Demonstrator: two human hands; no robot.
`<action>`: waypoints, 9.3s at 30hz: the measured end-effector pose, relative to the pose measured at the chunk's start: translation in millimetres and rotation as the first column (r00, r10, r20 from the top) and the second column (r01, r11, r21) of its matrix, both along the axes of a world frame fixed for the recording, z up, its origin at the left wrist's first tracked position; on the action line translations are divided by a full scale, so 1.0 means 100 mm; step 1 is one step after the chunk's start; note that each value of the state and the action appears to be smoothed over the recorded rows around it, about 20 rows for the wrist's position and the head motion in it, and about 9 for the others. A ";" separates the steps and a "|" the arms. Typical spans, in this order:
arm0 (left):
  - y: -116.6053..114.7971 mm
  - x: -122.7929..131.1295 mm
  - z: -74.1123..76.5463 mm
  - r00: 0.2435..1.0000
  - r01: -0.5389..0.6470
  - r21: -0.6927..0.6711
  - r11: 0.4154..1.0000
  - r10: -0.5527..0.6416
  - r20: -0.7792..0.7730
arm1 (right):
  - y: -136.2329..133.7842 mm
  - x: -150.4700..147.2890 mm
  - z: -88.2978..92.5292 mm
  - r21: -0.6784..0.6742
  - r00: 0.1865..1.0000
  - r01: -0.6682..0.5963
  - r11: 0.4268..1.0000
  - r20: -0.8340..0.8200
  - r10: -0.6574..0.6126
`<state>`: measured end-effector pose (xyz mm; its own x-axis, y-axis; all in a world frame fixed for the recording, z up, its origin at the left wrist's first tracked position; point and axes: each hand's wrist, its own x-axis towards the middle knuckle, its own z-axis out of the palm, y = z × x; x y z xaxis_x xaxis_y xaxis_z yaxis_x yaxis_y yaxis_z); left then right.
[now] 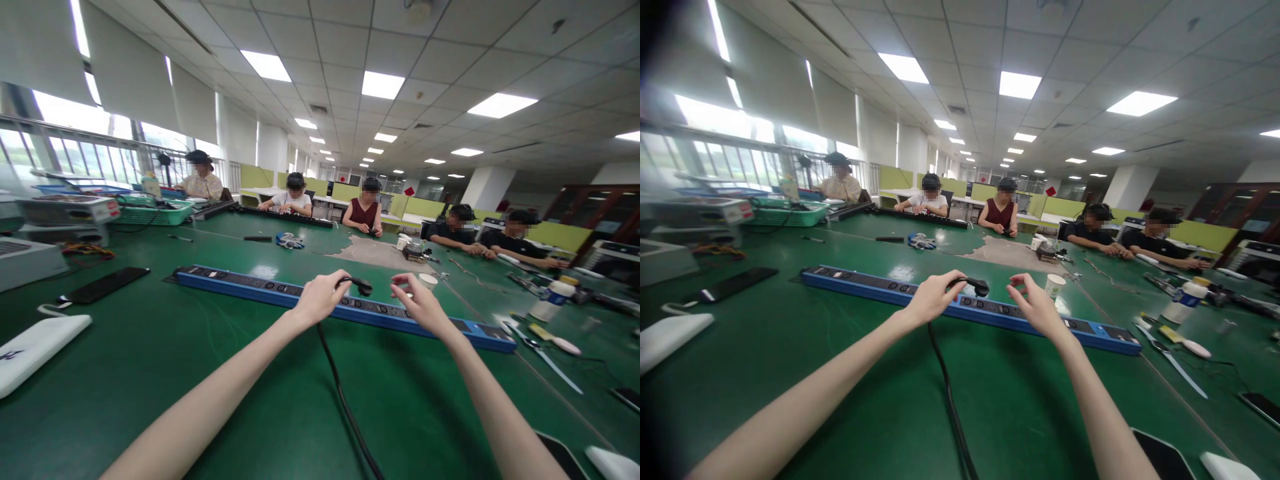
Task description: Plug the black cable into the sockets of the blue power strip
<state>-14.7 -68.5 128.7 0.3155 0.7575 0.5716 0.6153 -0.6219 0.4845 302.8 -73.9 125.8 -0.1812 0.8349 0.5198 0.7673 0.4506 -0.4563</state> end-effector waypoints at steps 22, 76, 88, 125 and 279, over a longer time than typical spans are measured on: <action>1.24 -2.92 -0.43 0.746 -0.632 -0.110 0.767 0.563 -0.357 | 0.24 1.09 -1.46 0.214 0.791 0.515 0.830 0.253 -0.557; 1.11 -2.78 -0.33 0.676 -0.728 -0.243 0.641 0.612 -0.410 | 0.21 1.02 -1.41 0.186 0.780 0.542 0.820 0.252 -0.573; 1.09 -2.76 -0.29 0.715 -0.699 -0.386 0.602 0.595 -0.368 | 0.19 0.98 -1.38 0.192 0.800 0.528 0.827 0.213 -0.561; 1.23 -2.81 -0.66 0.548 -0.800 -0.056 0.597 0.689 -0.474 | 0.24 1.05 -1.45 0.196 0.791 0.531 0.824 0.233 -0.565; 1.24 -2.13 -0.35 0.715 -0.595 -0.120 0.795 0.456 -0.530 | 0.23 1.05 -1.44 0.199 0.779 0.541 0.817 0.249 -0.576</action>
<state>-227.6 55.9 93.5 -0.0154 0.9749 0.2219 0.9877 -0.0197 0.1550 407.5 -50.6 -18.1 0.1452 0.7760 0.6137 0.9863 -0.0645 -0.1519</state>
